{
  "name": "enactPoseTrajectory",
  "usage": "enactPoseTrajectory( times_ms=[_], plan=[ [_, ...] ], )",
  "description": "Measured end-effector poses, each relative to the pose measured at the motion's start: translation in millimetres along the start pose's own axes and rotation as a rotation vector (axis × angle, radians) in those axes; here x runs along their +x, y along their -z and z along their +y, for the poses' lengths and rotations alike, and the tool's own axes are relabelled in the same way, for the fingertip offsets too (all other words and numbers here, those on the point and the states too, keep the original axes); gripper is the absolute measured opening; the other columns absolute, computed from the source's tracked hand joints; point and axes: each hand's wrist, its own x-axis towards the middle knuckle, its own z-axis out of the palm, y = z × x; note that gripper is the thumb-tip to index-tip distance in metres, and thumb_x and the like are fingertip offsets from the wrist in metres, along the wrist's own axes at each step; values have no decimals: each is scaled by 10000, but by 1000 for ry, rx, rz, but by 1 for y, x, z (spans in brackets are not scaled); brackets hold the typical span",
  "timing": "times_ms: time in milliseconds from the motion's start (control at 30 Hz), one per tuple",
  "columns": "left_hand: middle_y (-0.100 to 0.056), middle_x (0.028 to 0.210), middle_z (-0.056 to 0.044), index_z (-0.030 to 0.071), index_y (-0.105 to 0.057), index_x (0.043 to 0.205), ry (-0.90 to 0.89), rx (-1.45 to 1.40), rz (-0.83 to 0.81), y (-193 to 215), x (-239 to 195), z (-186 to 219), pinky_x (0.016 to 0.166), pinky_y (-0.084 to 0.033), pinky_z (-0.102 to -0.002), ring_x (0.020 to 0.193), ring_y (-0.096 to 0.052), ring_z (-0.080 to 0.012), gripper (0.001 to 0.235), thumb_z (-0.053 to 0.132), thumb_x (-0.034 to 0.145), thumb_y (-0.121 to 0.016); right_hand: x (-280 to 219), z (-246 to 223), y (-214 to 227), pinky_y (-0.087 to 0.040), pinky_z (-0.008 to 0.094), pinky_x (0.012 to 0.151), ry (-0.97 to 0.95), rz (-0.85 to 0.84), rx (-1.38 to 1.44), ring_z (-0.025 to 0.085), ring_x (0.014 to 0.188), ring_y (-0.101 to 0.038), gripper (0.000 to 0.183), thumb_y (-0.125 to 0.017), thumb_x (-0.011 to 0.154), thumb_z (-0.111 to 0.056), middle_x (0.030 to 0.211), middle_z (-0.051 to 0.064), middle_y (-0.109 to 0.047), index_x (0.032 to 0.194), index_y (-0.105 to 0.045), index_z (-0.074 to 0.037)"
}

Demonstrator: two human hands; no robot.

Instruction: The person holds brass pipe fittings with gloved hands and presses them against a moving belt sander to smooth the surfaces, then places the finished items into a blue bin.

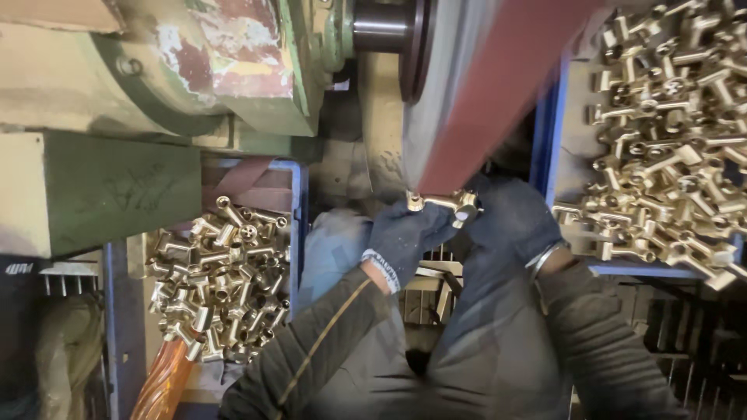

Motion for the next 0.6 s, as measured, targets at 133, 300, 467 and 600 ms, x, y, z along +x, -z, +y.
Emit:
enactPoseTrajectory(
  times_ms=[133,300,467,600],
  plan=[
    [-677,1146,-140,-59,-629,1131,-185,414,-148,17,19,-10,1045,-578,-422,1120,-677,-284,155,44,1022,-588,22,21,-7,-562,466,760,64,-60,-4,365,858,-706,529,-742,754,-251,1021,166,-731,1261,-645,-135],
    [-676,1188,-184,-95,-622,1159,-71,255,-214,7,9,5,1105,-555,-420,1161,-676,-289,229,87,1022,-603,18,20,4,-556,463,751,145,-137,-32,368,835,-702,581,-734,752,-251,1015,166,-723,1312,-631,-133],
    [-640,1343,-170,-22,-516,1416,71,231,-227,-16,-80,16,1084,-527,-453,1240,-639,-295,512,199,974,-650,-71,-25,50,-554,443,710,70,89,-26,348,782,-697,658,-692,716,-164,1055,150,-720,1371,-628,-159],
    [-579,1475,-141,-50,-446,1520,-287,560,-287,-29,-163,-9,1162,-455,-383,1354,-572,-239,595,252,1040,-624,-138,-73,26,-553,431,788,-280,654,1510,299,927,-647,451,-627,977,-221,1119,154,-641,1348,-420,-70]
  ],
)
